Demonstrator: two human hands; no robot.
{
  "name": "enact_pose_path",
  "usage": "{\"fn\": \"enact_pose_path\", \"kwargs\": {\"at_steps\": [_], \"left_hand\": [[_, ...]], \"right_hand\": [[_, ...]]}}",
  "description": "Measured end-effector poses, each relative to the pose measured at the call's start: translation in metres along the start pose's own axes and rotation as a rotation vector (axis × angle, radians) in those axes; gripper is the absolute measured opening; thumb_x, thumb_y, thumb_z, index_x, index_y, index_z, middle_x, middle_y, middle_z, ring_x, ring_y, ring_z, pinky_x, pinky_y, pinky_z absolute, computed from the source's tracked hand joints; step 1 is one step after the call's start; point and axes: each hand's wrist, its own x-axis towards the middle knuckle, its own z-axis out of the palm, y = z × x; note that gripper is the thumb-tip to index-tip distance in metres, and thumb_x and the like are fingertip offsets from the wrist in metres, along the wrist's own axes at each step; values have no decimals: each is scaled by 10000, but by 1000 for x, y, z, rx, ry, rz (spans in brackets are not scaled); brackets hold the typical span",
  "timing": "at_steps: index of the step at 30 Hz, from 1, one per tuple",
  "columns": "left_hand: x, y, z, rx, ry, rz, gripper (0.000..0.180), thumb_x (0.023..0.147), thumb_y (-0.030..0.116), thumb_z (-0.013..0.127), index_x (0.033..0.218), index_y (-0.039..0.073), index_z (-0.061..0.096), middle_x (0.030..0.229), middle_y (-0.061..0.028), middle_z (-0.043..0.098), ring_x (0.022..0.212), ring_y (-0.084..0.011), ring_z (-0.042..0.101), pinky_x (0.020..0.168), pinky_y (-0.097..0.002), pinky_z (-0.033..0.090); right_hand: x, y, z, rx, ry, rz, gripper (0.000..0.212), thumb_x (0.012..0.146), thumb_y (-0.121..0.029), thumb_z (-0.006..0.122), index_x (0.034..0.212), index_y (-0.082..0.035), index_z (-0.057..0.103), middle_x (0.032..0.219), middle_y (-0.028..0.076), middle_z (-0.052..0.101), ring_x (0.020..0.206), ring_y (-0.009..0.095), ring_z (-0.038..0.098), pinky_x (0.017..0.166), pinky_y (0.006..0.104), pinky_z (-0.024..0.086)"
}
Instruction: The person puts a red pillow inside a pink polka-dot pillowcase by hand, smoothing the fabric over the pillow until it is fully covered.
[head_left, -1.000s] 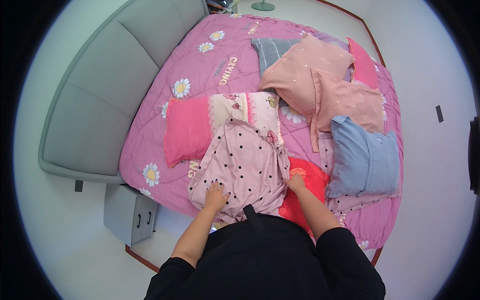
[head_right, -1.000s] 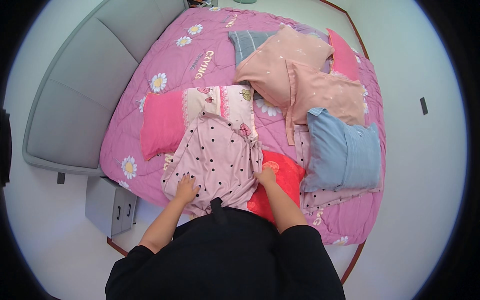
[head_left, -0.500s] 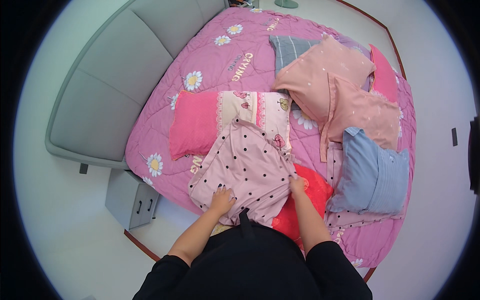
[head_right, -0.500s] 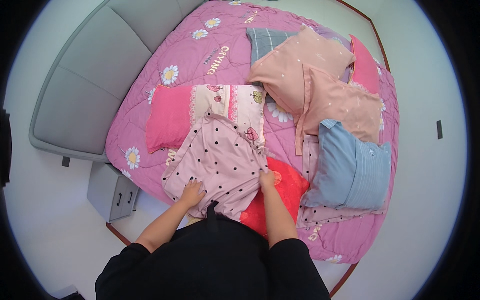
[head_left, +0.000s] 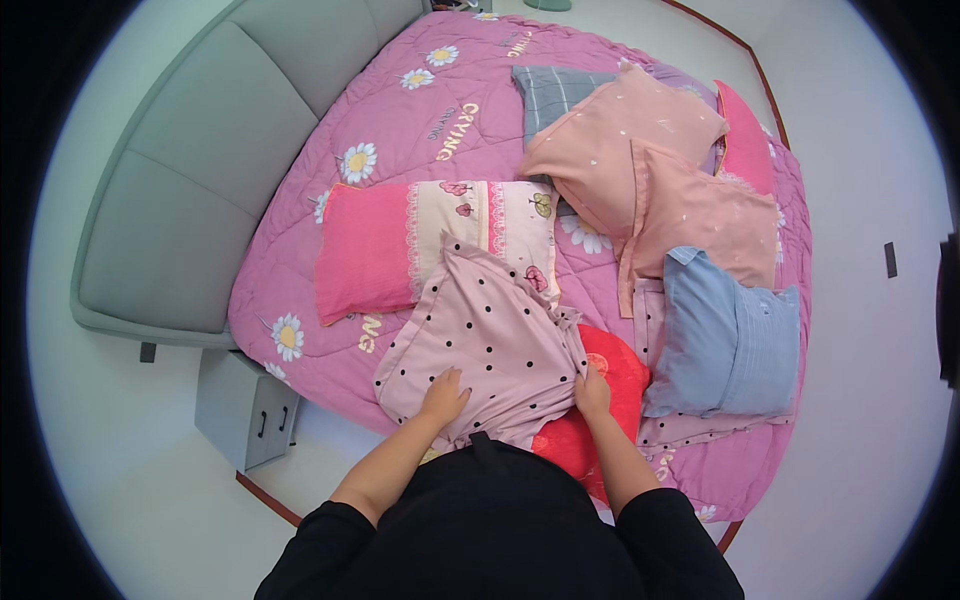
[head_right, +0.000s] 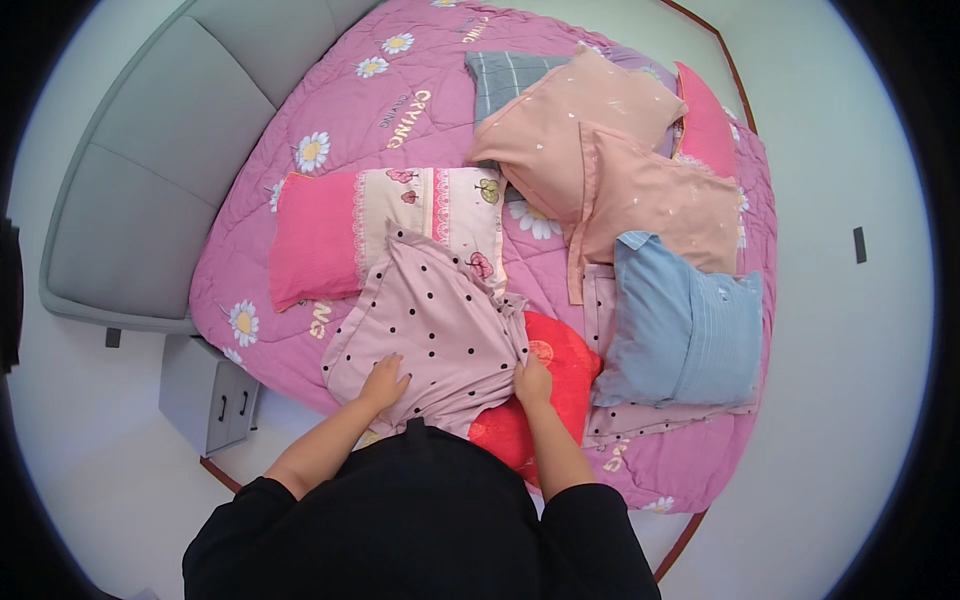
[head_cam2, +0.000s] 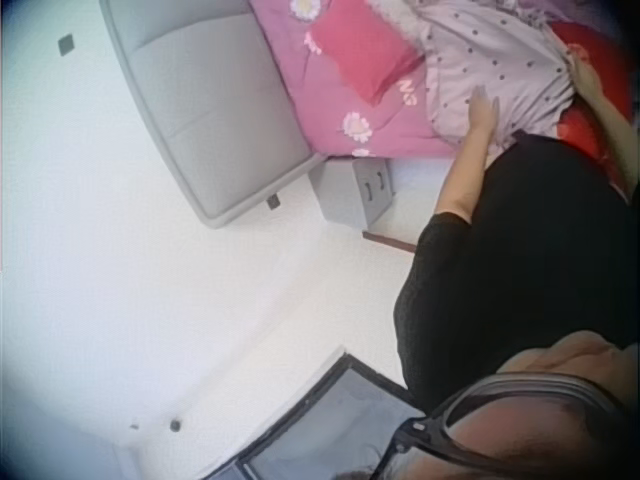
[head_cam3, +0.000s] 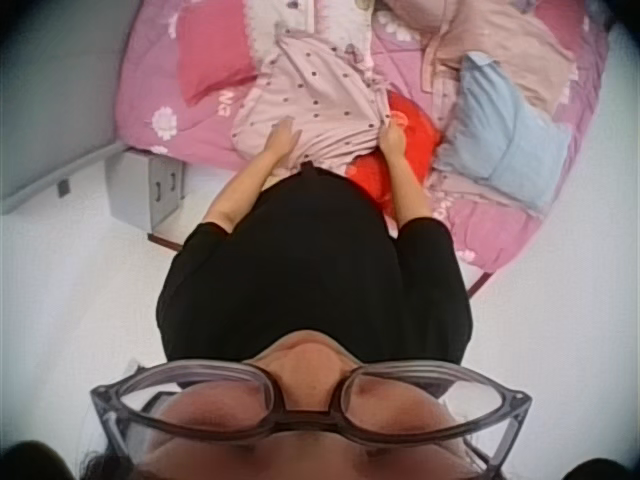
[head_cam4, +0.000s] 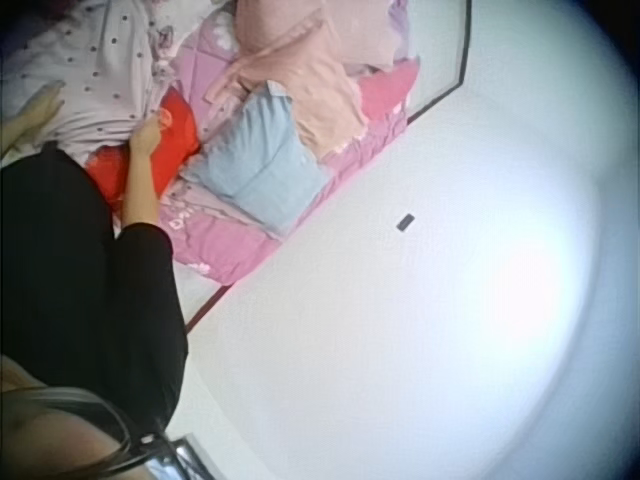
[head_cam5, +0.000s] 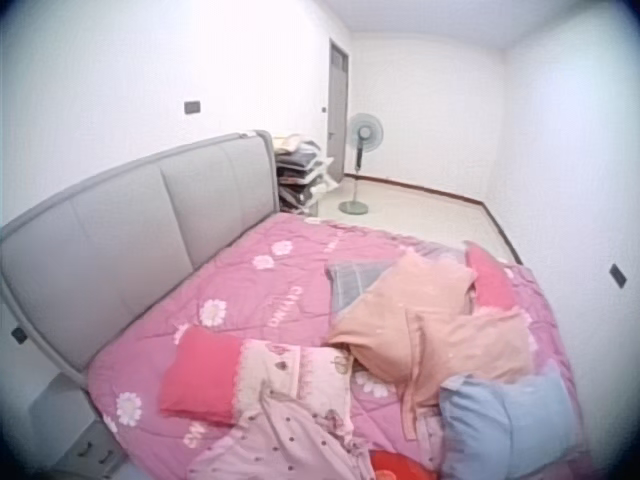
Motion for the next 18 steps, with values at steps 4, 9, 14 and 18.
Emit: {"fn": "enact_pose_path", "kwargs": {"at_steps": [4,9,14,18], "left_hand": [[36,64,-9,-28,122,286,494,750,179,592,1165,-40,440,1220,-238,445,1118,-366,438,946,-408,363],[91,147,-17,-50,219,505,567,744,259,605,1195,-32,420,1257,-226,413,1154,-361,409,979,-437,315],[136,196,-32,210,121,471,743,701,435,621,1243,-19,392,1317,-222,361,1220,-347,350,1001,-502,253],[150,195,-40,445,-220,390,655,674,441,622,1149,13,480,1105,-184,536,1049,-309,506,930,-502,300]], "right_hand": [[-13,-18,-17,102,-9,-231,191,780,-168,500,887,-10,505,780,273,570,764,425,562,664,491,423],[-33,-46,-38,179,16,-535,130,719,-84,545,773,8,471,693,240,525,707,425,516,647,489,396],[-51,-62,-57,180,-29,-709,142,720,-92,556,750,-17,439,675,192,479,682,372,475,646,450,369],[-59,-82,-74,207,-61,-877,157,727,-109,558,757,-30,426,673,169,463,678,340,460,646,422,368]]}}
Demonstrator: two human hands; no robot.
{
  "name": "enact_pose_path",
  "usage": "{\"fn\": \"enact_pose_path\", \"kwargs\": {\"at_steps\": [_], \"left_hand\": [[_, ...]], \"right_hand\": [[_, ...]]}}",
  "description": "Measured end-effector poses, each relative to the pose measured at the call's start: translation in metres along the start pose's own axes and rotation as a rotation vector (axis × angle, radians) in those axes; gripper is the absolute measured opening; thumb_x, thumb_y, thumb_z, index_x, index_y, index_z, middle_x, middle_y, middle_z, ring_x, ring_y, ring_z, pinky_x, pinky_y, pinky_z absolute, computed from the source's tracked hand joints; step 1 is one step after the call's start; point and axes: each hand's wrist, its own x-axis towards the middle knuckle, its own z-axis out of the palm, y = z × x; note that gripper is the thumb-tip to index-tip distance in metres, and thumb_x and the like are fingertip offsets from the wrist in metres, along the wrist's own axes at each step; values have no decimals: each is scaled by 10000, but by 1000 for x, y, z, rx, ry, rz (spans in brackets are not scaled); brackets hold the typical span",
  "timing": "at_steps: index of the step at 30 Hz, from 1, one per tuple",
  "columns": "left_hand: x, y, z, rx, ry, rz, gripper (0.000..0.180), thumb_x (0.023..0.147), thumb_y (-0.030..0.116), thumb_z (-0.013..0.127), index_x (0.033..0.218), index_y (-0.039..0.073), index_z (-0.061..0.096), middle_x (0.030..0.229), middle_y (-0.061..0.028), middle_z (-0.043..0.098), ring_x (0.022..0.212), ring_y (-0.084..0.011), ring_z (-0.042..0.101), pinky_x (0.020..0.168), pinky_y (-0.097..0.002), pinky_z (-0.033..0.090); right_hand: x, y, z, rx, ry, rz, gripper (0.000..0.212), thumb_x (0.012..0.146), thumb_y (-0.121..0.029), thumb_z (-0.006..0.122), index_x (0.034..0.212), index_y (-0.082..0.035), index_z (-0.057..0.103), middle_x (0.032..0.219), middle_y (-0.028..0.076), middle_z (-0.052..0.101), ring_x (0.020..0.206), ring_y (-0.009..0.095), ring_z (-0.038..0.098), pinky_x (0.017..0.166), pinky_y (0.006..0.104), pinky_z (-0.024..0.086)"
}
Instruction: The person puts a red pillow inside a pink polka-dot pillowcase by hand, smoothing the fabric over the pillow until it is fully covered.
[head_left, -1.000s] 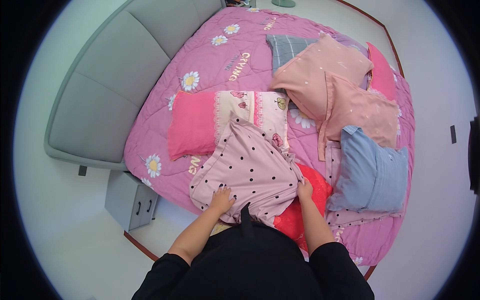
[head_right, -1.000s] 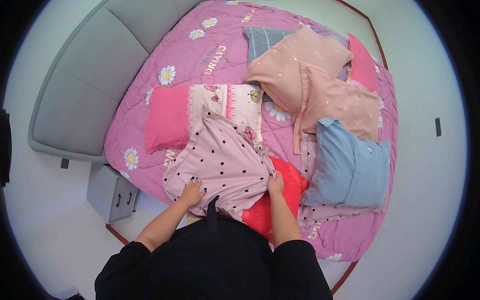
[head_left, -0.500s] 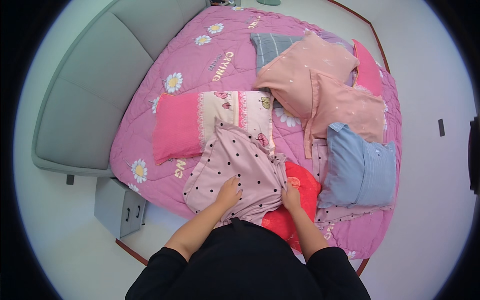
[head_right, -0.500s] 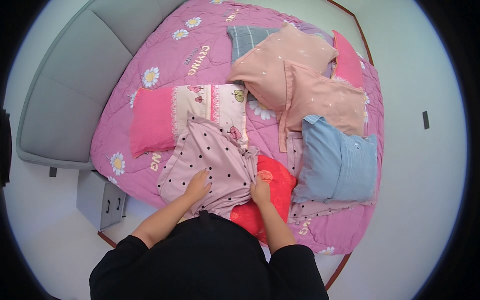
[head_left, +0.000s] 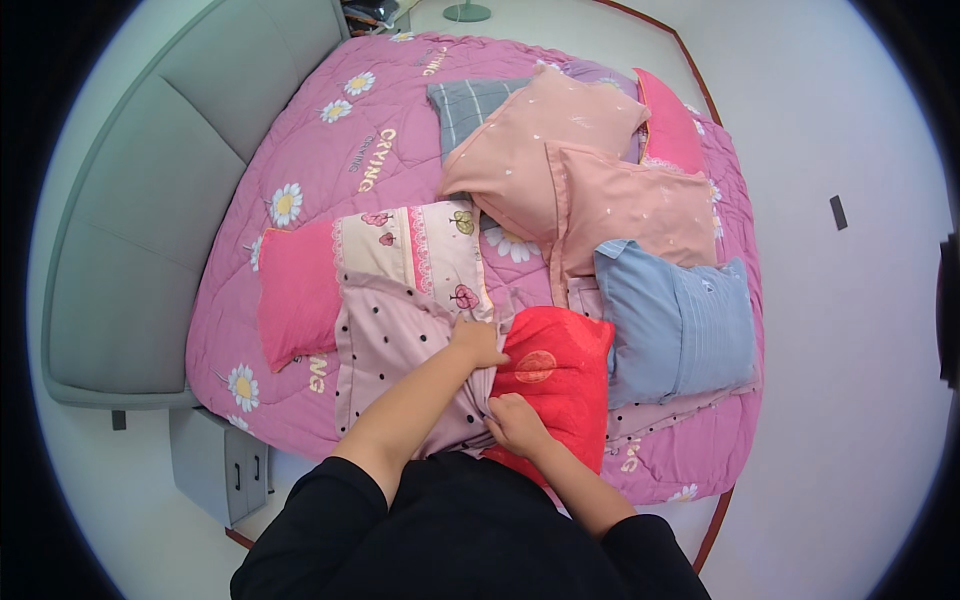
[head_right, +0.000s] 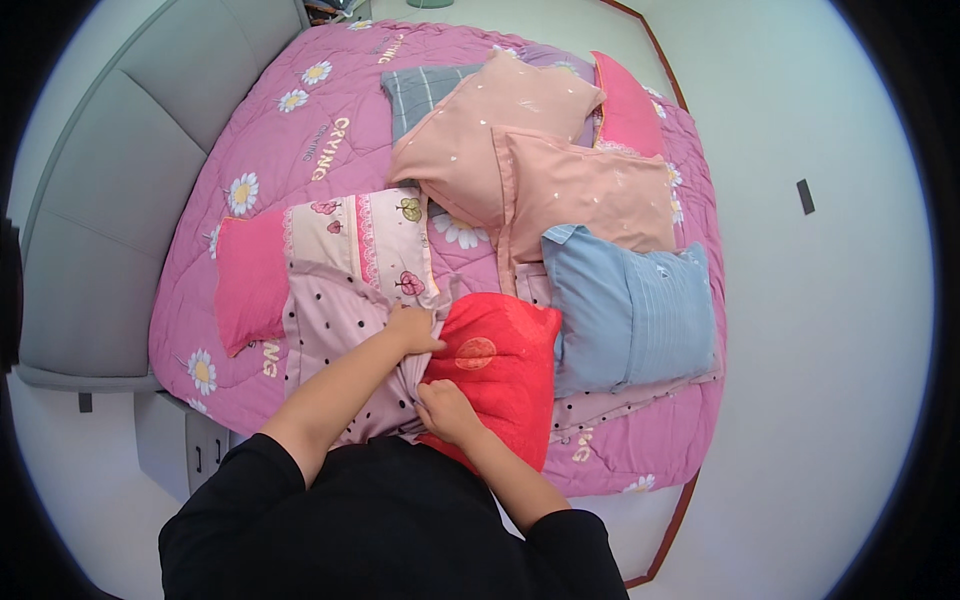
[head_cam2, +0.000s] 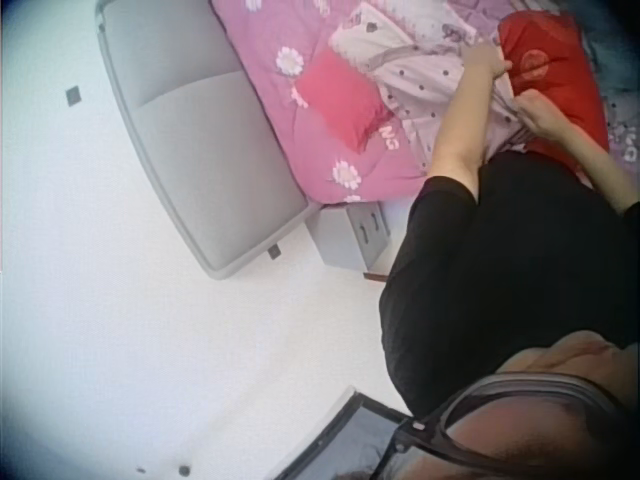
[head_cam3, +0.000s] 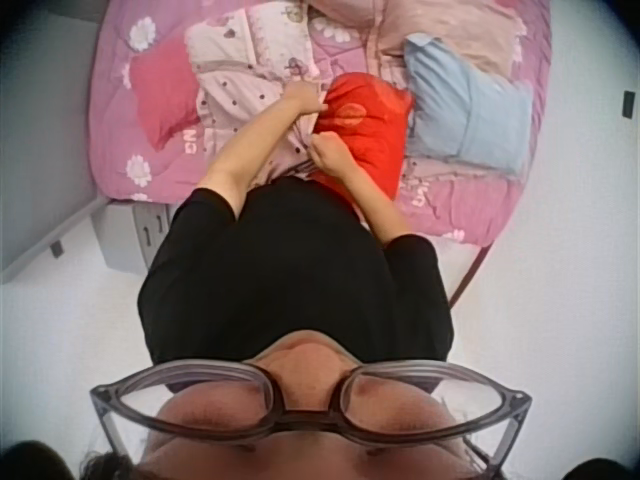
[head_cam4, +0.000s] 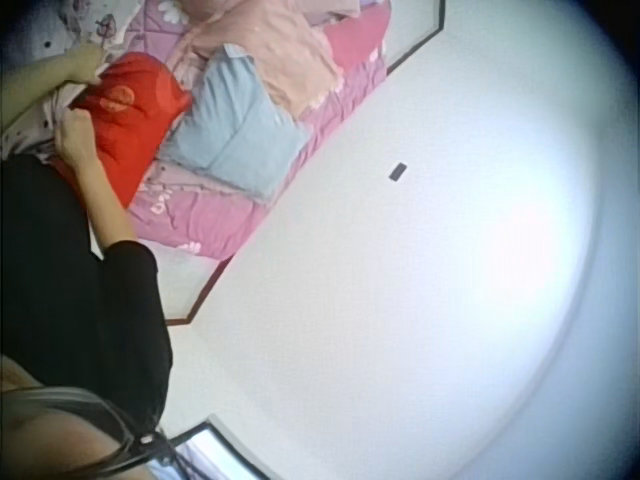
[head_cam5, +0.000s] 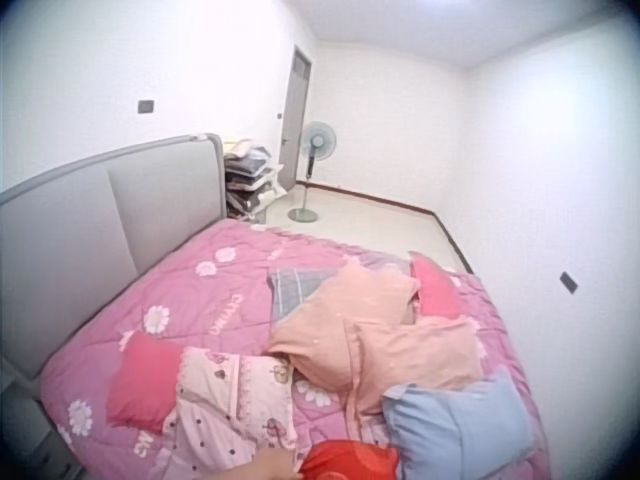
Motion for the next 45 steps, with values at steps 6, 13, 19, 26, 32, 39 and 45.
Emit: {"fn": "enact_pose_path", "kwargs": {"at_steps": [6,13,19,26,32,39,45], "left_hand": [[-33,-41,-9,-86,251,25,241,702,239,562,780,14,599,770,-194,618,731,-353,601,651,-449,462],[-138,-71,-72,-383,702,-57,191,715,188,555,714,-3,553,696,-204,574,666,-400,538,627,-479,404],[-196,-84,-91,-445,892,-38,155,719,166,555,750,16,580,703,-188,572,690,-375,537,623,-456,405],[-231,-91,-92,-340,976,-133,184,766,158,544,860,2,565,729,-191,567,696,-374,540,617,-452,413],[-240,-69,-119,-708,1199,-170,114,808,127,506,817,24,554,703,-209,547,682,-395,533,585,-439,410],[-251,-62,-144,-600,1195,-85,112,774,118,529,790,8,531,690,-195,536,680,-376,529,583,-427,402],[-255,-76,-123,-228,1416,-20,406,645,155,672,986,27,491,968,-137,541,899,-326,516,812,-407,403]], "right_hand": [[24,-4,-32,177,-19,78,190,746,-120,589,903,-20,551,810,155,558,811,315,534,767,380,406],[99,-19,-95,-559,277,33,766,619,-322,741,1263,-82,402,1292,148,392,1202,328,360,989,492,258],[174,-65,-81,-566,-199,-187,598,590,-352,743,1073,-84,514,1064,123,542,1047,310,482,899,457,332],[174,-126,-23,-475,-294,-499,254,618,-206,670,806,-86,548,798,72,585,817,244,561,722,369,410],[180,-176,0,-426,27,-589,187,576,-147,647,704,-74,533,709,51,549,721,222,547,658,337,411],[174,-186,1,-308,189,-527,178,560,-107,646,689,-58,534,658,75,530,648,257,539,601,357,413],[177,-149,23,-90,216,-242,211,621,-131,655,776,-16,569,703,164,575,692,338,563,622,402,441]]}}
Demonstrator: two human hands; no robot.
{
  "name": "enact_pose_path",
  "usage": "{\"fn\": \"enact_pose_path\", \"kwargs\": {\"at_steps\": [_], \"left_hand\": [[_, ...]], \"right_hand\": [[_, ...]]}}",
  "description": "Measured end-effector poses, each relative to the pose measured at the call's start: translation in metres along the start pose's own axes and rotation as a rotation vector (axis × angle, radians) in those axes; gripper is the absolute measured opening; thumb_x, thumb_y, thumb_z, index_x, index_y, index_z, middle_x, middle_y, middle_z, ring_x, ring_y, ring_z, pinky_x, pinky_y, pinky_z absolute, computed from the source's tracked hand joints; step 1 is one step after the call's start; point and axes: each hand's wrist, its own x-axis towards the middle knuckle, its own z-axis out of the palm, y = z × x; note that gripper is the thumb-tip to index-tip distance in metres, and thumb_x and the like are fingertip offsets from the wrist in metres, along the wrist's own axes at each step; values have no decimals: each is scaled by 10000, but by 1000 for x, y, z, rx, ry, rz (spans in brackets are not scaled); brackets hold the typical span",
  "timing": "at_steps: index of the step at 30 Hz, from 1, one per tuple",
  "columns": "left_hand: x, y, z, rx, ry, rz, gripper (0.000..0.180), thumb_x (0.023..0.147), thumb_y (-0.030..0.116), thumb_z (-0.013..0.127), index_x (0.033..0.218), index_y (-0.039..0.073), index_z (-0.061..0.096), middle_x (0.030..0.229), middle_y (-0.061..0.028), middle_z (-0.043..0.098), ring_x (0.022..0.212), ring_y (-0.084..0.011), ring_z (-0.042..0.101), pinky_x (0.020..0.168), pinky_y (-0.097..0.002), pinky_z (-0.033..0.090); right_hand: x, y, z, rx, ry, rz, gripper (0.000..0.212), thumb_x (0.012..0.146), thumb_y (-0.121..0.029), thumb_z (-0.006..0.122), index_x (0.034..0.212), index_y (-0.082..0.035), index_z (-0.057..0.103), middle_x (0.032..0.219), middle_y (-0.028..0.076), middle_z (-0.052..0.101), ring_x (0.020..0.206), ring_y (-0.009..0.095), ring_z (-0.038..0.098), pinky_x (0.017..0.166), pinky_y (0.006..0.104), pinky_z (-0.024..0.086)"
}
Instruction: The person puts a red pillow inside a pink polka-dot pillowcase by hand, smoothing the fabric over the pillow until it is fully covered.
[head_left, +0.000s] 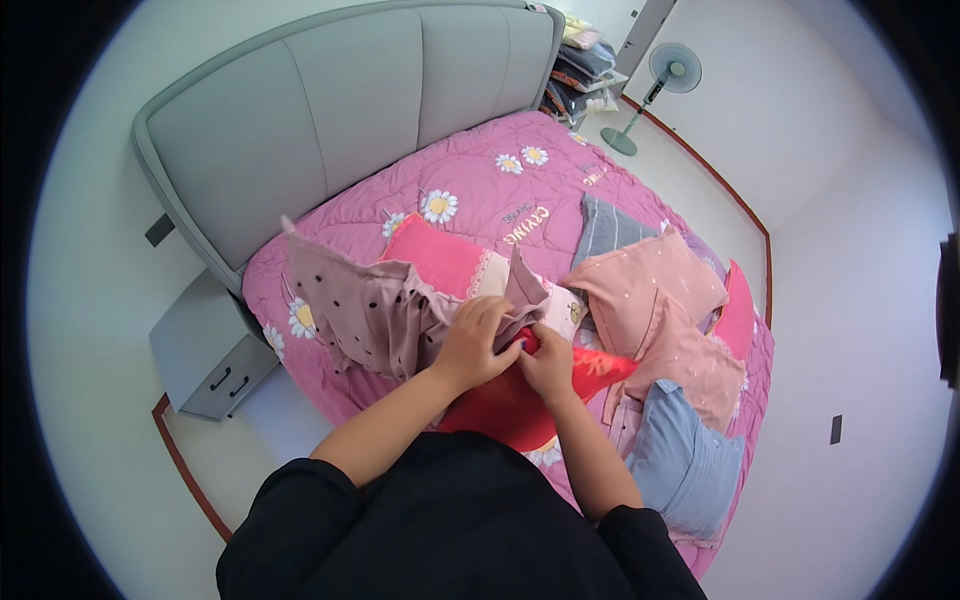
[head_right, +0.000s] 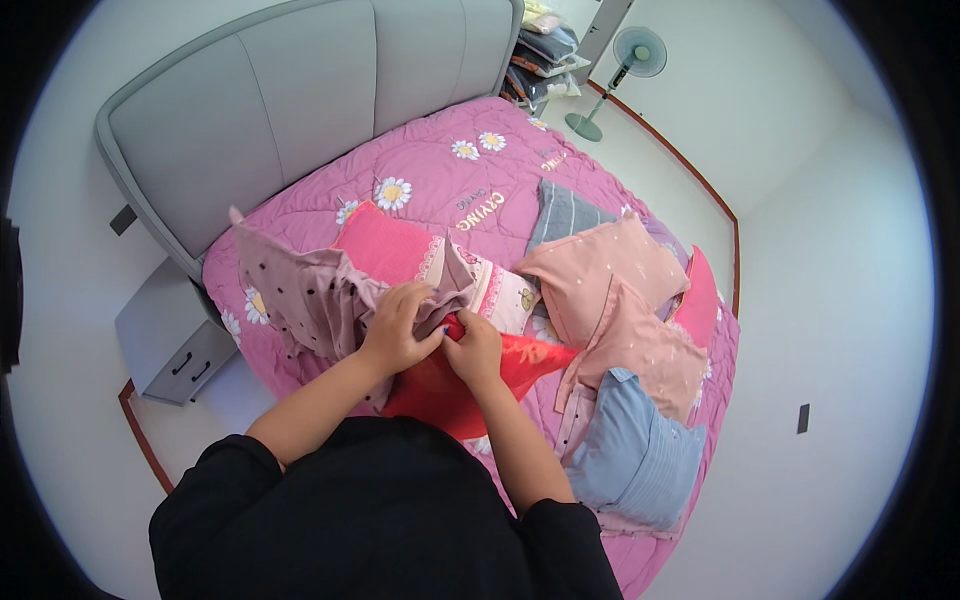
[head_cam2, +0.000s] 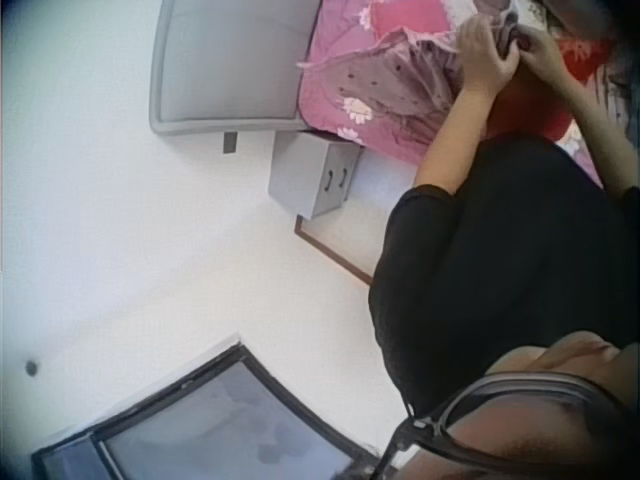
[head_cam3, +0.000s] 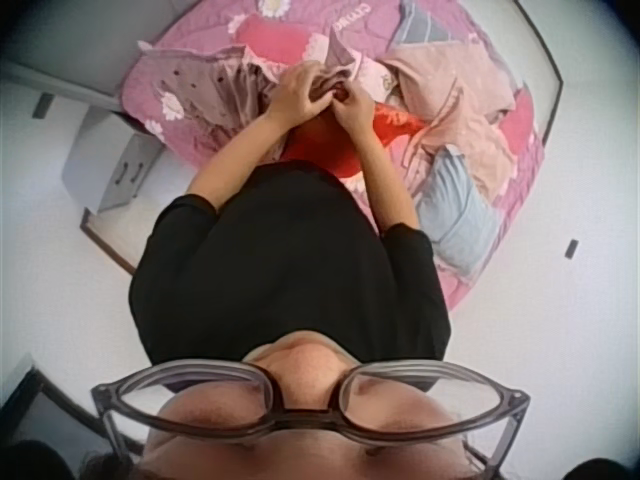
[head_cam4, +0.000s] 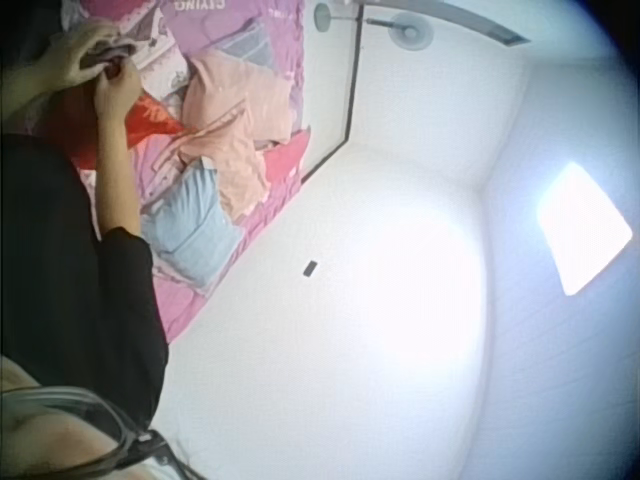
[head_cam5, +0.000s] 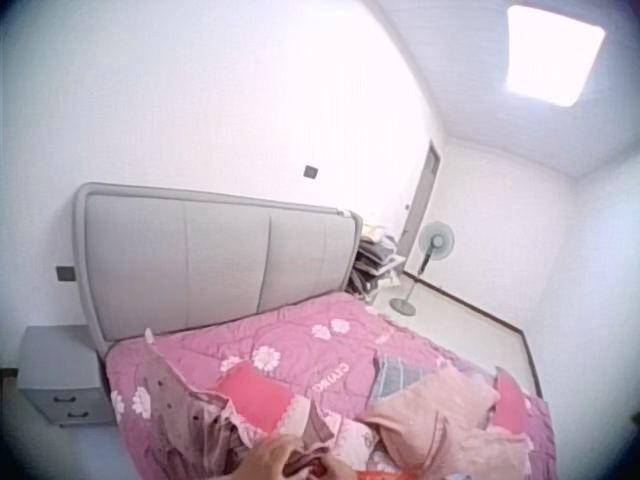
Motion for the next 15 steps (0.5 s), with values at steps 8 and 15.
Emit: {"fn": "enact_pose_path", "kwargs": {"at_steps": [8,15], "left_hand": [[-175,-72,16,265,-430,-663,522,656,212,679,1072,6,439,1048,-203,503,964,-361,507,793,-427,430],[-162,-96,38,206,-333,-696,439,712,146,603,1085,-18,437,1022,-238,518,930,-386,523,757,-449,440]], "right_hand": [[-11,31,59,123,-57,304,246,658,-180,671,822,-10,605,701,161,604,651,277,587,626,355,454],[17,23,59,431,21,324,124,662,-20,659,772,3,605,674,-14,568,583,63,491,543,222,417]]}}
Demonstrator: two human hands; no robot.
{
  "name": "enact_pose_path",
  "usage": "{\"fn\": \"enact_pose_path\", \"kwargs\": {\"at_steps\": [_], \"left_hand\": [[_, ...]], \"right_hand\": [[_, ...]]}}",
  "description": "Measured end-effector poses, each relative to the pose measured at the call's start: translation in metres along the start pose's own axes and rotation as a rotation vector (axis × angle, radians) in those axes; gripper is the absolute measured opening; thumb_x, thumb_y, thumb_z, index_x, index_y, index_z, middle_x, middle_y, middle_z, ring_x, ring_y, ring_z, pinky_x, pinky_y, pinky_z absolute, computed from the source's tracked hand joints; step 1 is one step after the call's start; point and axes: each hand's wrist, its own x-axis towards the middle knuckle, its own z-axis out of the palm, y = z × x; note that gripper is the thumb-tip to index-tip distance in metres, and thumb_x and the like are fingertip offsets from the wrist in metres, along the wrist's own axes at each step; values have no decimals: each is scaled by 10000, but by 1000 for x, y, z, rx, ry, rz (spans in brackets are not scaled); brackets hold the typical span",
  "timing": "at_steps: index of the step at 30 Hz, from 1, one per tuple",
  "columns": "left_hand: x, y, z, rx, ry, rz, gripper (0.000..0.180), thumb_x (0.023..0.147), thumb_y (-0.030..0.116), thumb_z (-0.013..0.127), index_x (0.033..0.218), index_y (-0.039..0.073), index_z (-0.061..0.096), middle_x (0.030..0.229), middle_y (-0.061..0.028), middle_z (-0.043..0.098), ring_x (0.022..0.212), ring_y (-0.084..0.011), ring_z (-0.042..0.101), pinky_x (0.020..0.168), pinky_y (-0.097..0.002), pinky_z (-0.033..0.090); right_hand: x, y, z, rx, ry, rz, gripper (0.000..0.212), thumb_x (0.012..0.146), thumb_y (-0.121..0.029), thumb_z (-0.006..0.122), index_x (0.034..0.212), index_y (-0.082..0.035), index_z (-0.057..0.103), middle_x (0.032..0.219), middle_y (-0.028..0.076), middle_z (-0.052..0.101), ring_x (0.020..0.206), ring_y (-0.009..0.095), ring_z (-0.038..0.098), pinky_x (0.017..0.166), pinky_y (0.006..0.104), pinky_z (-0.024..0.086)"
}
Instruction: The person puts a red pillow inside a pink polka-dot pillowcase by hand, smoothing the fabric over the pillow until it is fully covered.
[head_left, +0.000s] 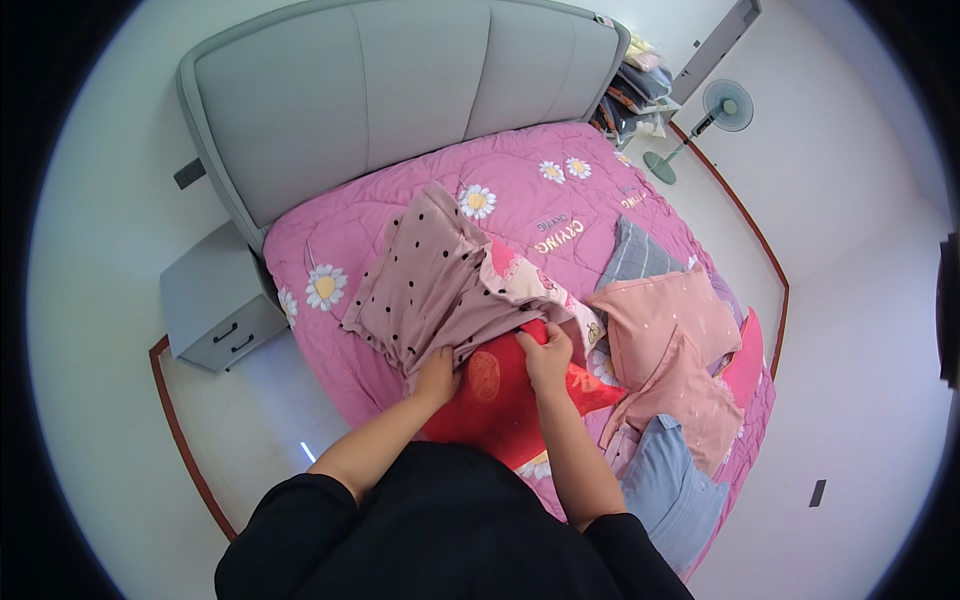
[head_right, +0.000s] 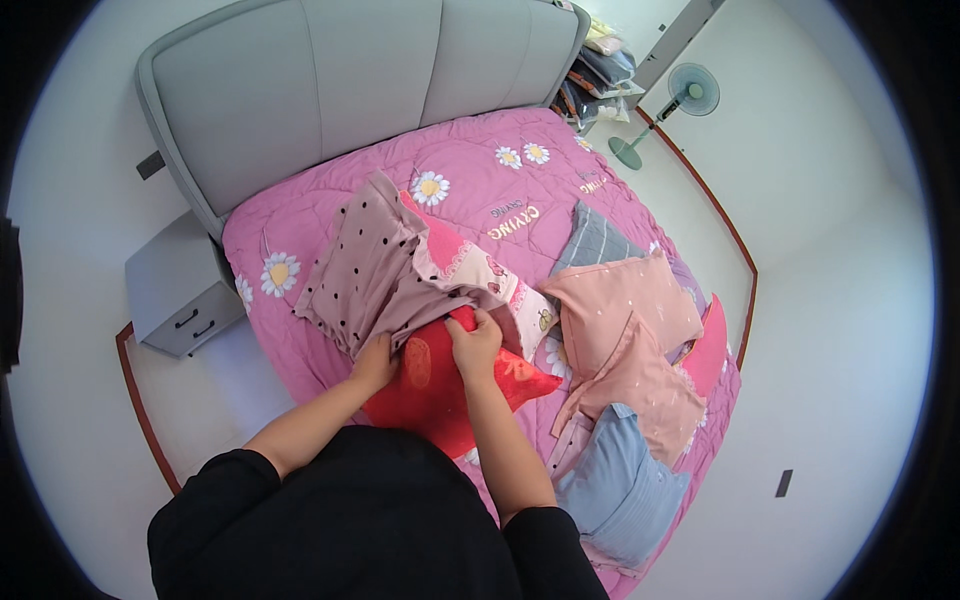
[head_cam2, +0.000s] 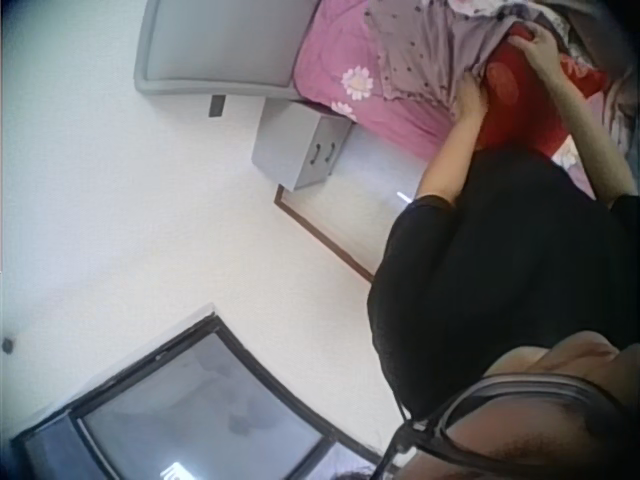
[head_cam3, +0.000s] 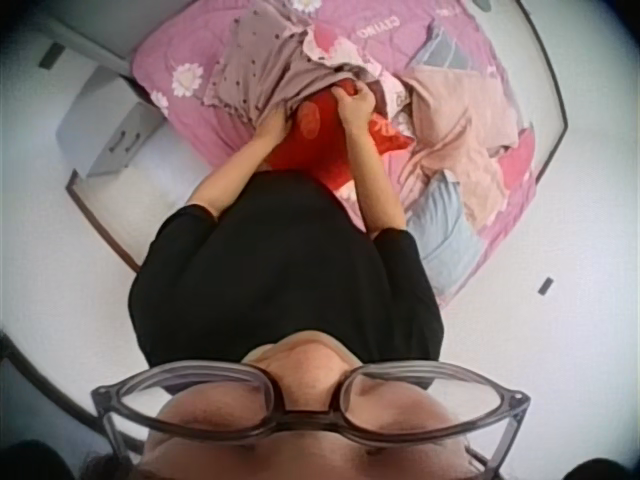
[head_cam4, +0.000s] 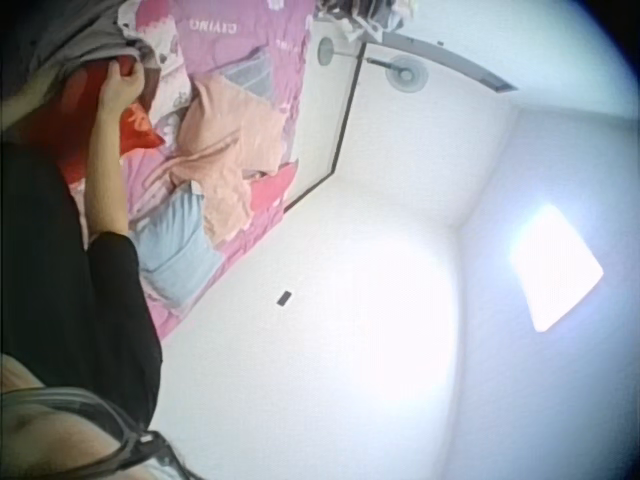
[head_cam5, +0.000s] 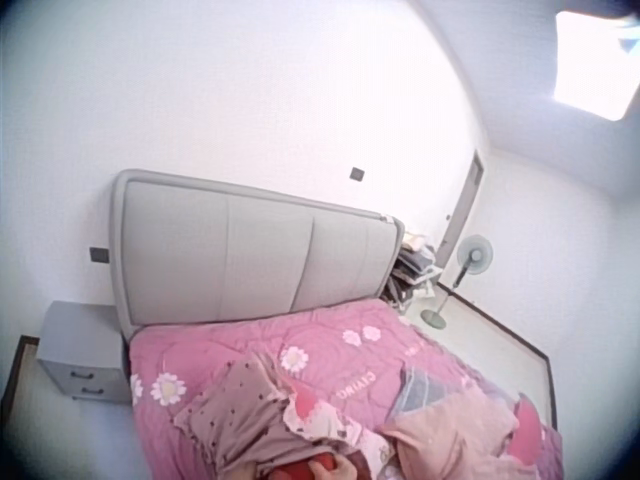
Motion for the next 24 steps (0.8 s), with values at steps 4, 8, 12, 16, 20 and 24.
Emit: {"fn": "enact_pose_path", "kwargs": {"at_steps": [4,8,12,16,20,24], "left_hand": [[42,24,-26,4,94,-32,289,719,63,535,1001,16,489,905,-211,568,839,-396,546,702,-464,440],[84,67,-48,-168,177,224,266,700,30,518,965,45,506,908,-190,577,829,-392,546,684,-473,438],[99,118,-30,-162,53,304,209,679,-10,477,883,28,507,852,-174,569,823,-386,537,682,-446,431],[76,87,28,53,-264,381,187,714,-9,455,884,30,525,857,-182,573,804,-372,558,686,-440,448],[32,64,53,121,-456,357,171,731,-8,443,875,21,532,834,-193,579,797,-365,568,691,-446,453],[13,50,60,115,-465,311,110,748,9,448,824,17,527,772,-188,580,776,-366,571,680,-450,450]], "right_hand": [[8,-22,-26,260,161,123,109,650,2,673,713,-14,585,658,-14,557,568,70,480,529,218,403],[28,1,-82,487,345,330,142,677,-6,676,790,-22,590,723,32,587,604,112,538,562,242,451],[16,90,-137,724,419,770,319,702,-34,669,1001,-12,558,896,134,614,805,243,602,722,378,501],[-68,167,-132,660,249,1262,308,770,-190,625,1053,-88,561,1058,90,606,1011,259,558,858,457,459],[-126,193,-109,300,347,1088,432,743,-244,672,1104,-71,508,985,116,607,945,275,566,748,453,471],[-120,161,-98,-733,167,743,539,687,-309,717,1107,-55,496,1006,154,575,923,304,537,694,446,439]]}}
